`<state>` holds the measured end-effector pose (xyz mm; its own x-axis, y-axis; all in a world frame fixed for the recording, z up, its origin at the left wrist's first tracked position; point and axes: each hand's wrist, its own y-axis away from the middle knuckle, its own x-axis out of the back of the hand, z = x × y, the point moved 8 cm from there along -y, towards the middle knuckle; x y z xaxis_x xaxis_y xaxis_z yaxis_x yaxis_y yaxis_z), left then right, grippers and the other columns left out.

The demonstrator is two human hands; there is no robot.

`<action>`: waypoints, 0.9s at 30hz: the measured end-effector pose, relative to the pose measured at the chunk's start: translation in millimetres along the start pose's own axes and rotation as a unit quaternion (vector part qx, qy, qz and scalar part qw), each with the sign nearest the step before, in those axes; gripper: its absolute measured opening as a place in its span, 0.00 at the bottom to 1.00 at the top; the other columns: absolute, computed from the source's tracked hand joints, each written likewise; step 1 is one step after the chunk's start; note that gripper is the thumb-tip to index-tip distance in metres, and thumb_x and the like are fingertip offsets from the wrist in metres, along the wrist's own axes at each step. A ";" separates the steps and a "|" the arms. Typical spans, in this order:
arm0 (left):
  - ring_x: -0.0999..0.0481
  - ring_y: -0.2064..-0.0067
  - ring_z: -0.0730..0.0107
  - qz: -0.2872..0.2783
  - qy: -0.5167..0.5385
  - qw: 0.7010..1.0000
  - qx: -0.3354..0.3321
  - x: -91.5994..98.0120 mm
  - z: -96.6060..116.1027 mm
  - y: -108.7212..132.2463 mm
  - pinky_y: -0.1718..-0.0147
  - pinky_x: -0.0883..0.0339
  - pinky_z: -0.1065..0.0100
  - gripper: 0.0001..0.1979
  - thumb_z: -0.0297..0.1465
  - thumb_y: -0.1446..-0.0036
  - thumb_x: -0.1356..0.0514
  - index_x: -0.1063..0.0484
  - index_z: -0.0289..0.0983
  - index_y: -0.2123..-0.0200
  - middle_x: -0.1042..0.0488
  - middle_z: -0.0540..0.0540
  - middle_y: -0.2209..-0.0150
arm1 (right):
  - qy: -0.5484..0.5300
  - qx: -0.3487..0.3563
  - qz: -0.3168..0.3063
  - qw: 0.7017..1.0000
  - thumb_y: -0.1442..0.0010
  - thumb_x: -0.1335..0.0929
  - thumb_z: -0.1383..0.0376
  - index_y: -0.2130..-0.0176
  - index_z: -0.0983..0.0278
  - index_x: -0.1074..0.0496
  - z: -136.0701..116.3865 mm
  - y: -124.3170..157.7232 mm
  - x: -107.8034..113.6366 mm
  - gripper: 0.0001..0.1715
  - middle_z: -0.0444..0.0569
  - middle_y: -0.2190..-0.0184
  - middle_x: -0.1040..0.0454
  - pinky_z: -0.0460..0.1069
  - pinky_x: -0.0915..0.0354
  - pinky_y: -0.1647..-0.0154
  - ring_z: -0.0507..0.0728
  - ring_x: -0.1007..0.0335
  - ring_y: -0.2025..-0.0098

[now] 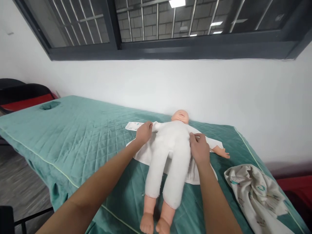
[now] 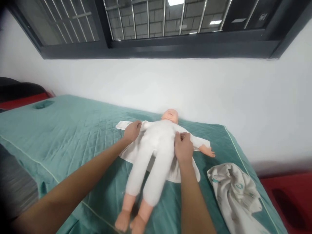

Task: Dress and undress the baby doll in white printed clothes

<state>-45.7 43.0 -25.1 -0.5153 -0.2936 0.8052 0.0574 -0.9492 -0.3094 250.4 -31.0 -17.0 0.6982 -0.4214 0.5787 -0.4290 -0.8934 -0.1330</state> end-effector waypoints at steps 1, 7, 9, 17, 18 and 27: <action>0.24 0.57 0.58 -0.002 0.000 1.000 0.001 1.3 2.3 -1.4 0.59 0.35 0.63 0.14 0.33 0.32 0.52 0.27 0.39 0.58 0.21 0.41 0.58 | -0.008 0.012 -0.003 1.000 0.36 0.40 0.47 0.52 0.61 0.32 -3.7 2.7 -2.2 0.24 0.57 0.56 0.20 0.58 0.36 0.49 0.67 0.26 0.50; 0.24 0.58 0.58 -0.007 0.021 1.000 -0.003 7.1 9.2 -14.7 0.59 0.35 0.63 0.14 0.33 0.34 0.50 0.25 0.38 0.60 0.20 0.40 0.59 | -0.066 0.081 -0.061 0.993 0.37 0.38 0.44 0.44 0.62 0.33 -16.6 11.0 -26.8 0.32 0.57 0.53 0.21 0.58 0.36 0.46 0.65 0.26 0.50; 0.24 0.58 0.59 -0.008 0.037 0.999 -0.005 7.5 10.2 -20.7 0.58 0.34 0.63 0.14 0.32 0.35 0.50 0.25 0.38 0.62 0.20 0.41 0.59 | -0.084 0.092 -0.088 0.988 0.38 0.38 0.42 0.42 0.62 0.35 -15.5 9.8 -37.3 0.35 0.58 0.49 0.23 0.60 0.37 0.44 0.65 0.27 0.48; 0.24 0.61 0.62 -0.020 0.105 0.994 -0.006 11.5 14.2 -37.2 0.59 0.33 0.64 0.11 0.31 0.39 0.47 0.25 0.38 0.69 0.19 0.43 0.63 | -0.157 0.149 -0.188 0.958 0.36 0.39 0.42 0.39 0.61 0.38 -14.2 7.4 -69.1 0.37 0.55 0.41 0.30 0.58 0.39 0.38 0.63 0.33 0.41; 0.24 0.61 0.62 -0.021 0.112 0.993 -0.004 12.9 14.9 -37.7 0.59 0.33 0.64 0.11 0.30 0.40 0.47 0.25 0.37 0.70 0.19 0.44 0.64 | -0.158 0.149 -0.206 0.954 0.36 0.39 0.42 0.38 0.61 0.39 -14.1 8.8 -71.5 0.38 0.54 0.39 0.31 0.58 0.41 0.36 0.63 0.34 0.39; 0.24 0.54 0.60 0.014 0.168 0.985 0.028 23.3 3.5 -0.1 0.51 0.33 0.62 0.13 0.35 0.38 0.47 0.24 0.37 0.63 0.20 0.41 0.56 | -0.157 0.136 -0.276 0.939 0.37 0.40 0.37 0.29 0.60 0.48 -12.6 15.6 -79.8 0.48 0.53 0.28 0.49 0.58 0.59 0.26 0.62 0.54 0.27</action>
<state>-54.8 35.8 -4.6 -0.7662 -0.2743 0.5811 0.1173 -0.9488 -0.2932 180.8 -9.4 -55.1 0.9241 0.1296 0.3596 0.1792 -0.9778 -0.1082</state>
